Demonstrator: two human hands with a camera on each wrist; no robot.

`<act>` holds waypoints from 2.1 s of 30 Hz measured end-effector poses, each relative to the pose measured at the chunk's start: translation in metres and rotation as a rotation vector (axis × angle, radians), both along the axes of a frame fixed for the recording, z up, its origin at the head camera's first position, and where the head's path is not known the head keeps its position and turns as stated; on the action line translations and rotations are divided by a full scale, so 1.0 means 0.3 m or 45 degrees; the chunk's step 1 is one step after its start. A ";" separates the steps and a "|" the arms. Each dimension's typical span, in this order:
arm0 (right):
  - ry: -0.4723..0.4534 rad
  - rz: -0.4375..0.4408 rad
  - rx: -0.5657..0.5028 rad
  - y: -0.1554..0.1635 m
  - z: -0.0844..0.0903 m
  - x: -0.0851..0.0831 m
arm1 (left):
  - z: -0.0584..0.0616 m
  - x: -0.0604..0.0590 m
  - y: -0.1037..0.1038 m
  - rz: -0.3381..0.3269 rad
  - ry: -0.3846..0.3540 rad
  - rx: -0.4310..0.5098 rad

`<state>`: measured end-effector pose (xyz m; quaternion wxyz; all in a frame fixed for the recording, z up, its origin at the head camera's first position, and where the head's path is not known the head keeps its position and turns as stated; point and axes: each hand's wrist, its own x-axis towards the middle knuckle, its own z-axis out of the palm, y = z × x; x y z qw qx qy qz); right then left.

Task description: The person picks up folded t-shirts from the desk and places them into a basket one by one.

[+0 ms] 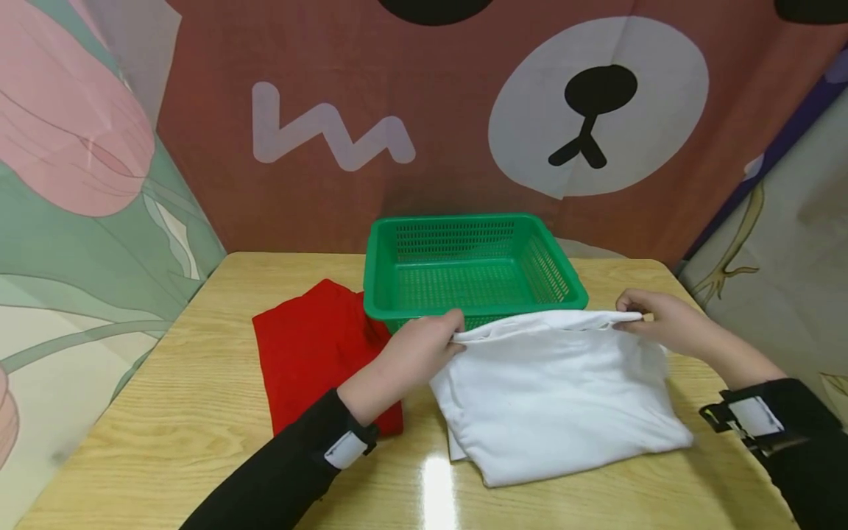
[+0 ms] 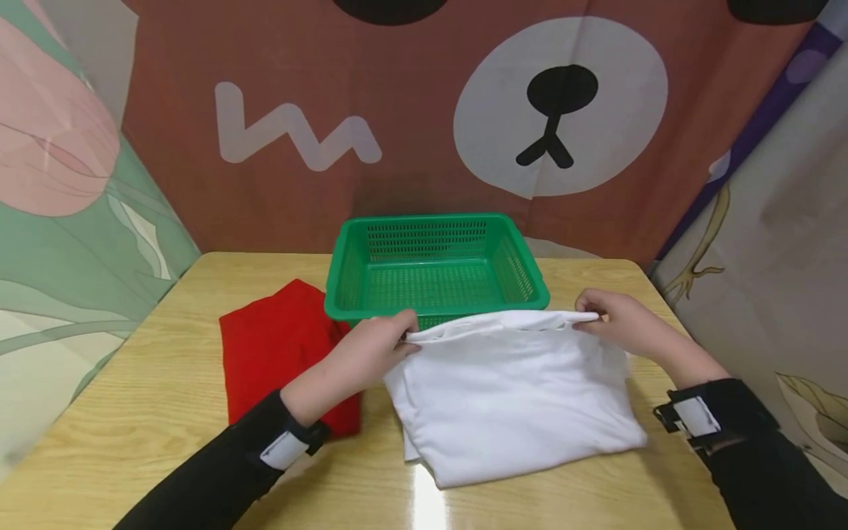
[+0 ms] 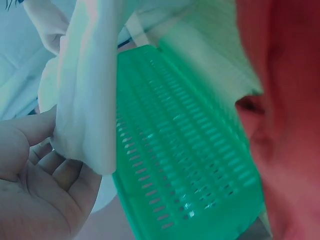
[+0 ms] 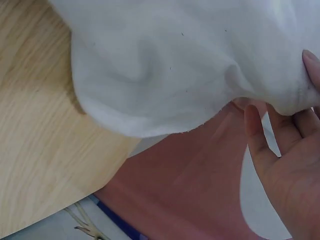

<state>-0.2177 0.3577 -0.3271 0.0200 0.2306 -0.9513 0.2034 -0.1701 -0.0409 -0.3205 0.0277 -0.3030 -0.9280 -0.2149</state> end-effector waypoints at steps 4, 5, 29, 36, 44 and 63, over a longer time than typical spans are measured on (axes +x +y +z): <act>0.047 0.007 -0.047 -0.014 0.012 0.007 | 0.022 -0.001 -0.025 0.033 0.034 0.028; 0.064 0.014 -0.050 -0.019 0.016 0.007 | 0.027 -0.003 -0.032 0.047 0.042 0.033; 0.389 -0.197 -0.428 -0.181 0.088 0.055 | 0.119 -0.020 -0.172 0.263 0.161 0.400; 0.422 -0.217 -0.521 -0.224 0.123 0.062 | 0.142 -0.029 -0.198 0.289 0.389 0.410; 0.481 -0.250 -0.596 -0.272 0.180 0.038 | 0.179 -0.064 -0.217 0.235 0.670 0.422; 0.620 -0.176 -0.875 -0.362 0.303 -0.058 | 0.312 -0.109 -0.258 0.247 0.974 0.313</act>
